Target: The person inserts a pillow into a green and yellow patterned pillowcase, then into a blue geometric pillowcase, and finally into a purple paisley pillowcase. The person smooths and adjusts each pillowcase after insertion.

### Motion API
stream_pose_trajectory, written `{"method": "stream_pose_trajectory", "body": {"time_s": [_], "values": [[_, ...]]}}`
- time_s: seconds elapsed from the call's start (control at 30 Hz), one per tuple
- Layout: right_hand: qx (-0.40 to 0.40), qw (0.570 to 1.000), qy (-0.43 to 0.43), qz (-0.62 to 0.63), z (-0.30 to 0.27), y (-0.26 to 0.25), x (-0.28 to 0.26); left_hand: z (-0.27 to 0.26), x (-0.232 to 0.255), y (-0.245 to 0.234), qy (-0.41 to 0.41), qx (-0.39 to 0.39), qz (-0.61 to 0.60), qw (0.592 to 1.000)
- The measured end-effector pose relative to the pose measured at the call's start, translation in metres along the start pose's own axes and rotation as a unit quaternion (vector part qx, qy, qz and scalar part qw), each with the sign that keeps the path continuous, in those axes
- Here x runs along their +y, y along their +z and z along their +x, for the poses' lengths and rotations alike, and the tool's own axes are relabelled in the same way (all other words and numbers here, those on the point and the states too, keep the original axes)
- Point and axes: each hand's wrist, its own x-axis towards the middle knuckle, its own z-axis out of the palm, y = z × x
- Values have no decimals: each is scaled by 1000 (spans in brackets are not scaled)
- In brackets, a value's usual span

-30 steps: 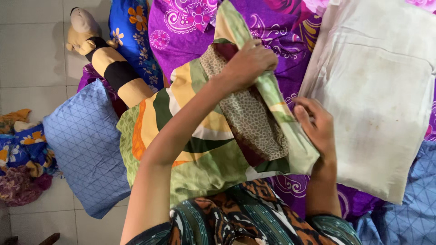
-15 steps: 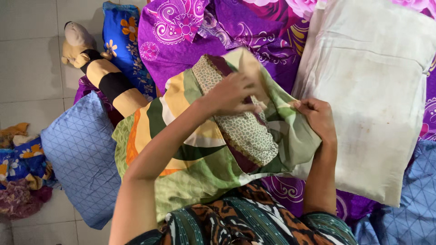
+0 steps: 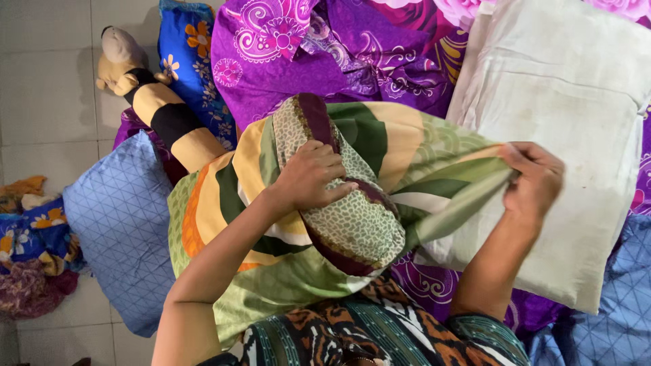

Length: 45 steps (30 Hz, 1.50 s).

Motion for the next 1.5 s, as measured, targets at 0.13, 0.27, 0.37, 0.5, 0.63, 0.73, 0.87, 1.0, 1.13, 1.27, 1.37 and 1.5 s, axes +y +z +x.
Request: {"method": "stream_pose_trajectory", "body": {"time_s": [0.13, 0.27, 0.37, 0.5, 0.63, 0.73, 0.87, 1.0, 1.13, 1.27, 1.37, 1.5], "values": [[-42, 999, -8, 10, -7, -2, -10, -11, 12, 2, 7, 7, -11, 1000], [-89, 996, 5, -27, -5, 17, 14, 4, 16, 22, 30, 17, 12, 999], [-70, 995, 61, 45, -11, 24, 18, 30, 3, 33, 37, 14, -80, 996], [-101, 984, 92, 118, -38, 39, -4, 96, -41, 32, -4, 118, -74, 990], [-142, 977, 124, 102, -59, 76, -21, 171, -17, 73, 157, -32, -241, 957], [-134, 976, 138, 106, -72, 81, -31, 183, -7, 108, 250, -253, -74, 932], [-126, 982, 111, 85, -76, 78, -39, 175, -74, 97, 23, -271, 203, 941], [-177, 974, 136, 34, -86, 75, -42, 171, -130, 62, 53, -223, 394, 890], [-385, 909, 100, -123, -115, 88, -37, 121, -161, 6, 65, 121, 271, 953], [-562, 790, -5, -246, -146, 128, -15, 16, -150, -19, -69, 225, 107, 966], [-619, 712, -85, -320, -162, 158, 1, -31, -142, -18, -144, 218, 67, 963], [-708, 598, -104, -361, -153, 174, -5, -52, -130, 2, -198, 287, 35, 937]]}}
